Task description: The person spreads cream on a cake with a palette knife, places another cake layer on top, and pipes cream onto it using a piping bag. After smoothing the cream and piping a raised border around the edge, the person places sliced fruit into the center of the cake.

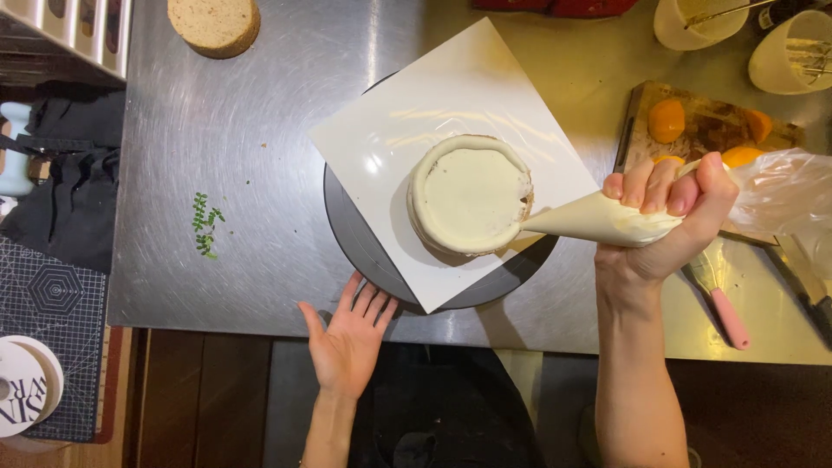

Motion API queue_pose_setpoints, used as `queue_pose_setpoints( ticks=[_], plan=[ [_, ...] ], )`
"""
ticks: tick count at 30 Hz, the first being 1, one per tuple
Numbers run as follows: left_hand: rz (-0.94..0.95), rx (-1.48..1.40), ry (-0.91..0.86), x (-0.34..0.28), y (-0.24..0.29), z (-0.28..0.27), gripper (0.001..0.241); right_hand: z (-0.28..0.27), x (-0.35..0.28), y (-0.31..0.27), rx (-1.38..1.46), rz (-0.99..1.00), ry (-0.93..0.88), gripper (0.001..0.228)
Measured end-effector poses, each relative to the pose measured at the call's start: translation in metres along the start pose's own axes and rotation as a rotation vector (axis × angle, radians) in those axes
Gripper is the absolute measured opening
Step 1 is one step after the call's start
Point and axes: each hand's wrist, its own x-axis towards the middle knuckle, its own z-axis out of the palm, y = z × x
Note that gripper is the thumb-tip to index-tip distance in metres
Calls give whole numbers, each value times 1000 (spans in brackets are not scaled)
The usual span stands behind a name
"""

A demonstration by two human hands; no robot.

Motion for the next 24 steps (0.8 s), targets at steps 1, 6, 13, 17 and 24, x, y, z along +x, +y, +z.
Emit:
queue_pose_setpoints(
  ticks=[1, 6, 13, 17, 24],
  plan=[
    [2, -3, -8, 0, 0, 0, 108, 0, 0, 1, 0, -1, 2, 58],
    [-8, -31, 38, -1, 2, -1, 107, 3, 4, 3, -9, 3, 0, 59],
    [13, -34, 5, 0, 4, -4, 107, 8, 8, 8, 26, 26, -15, 60],
    [1, -32, 47, 2, 5, 0, 106, 9, 10, 10, 29, 24, 1, 59],
    [0, 209, -43, -3, 12, 14, 113, 8, 3, 9, 58, -43, 7, 59]
  ],
)
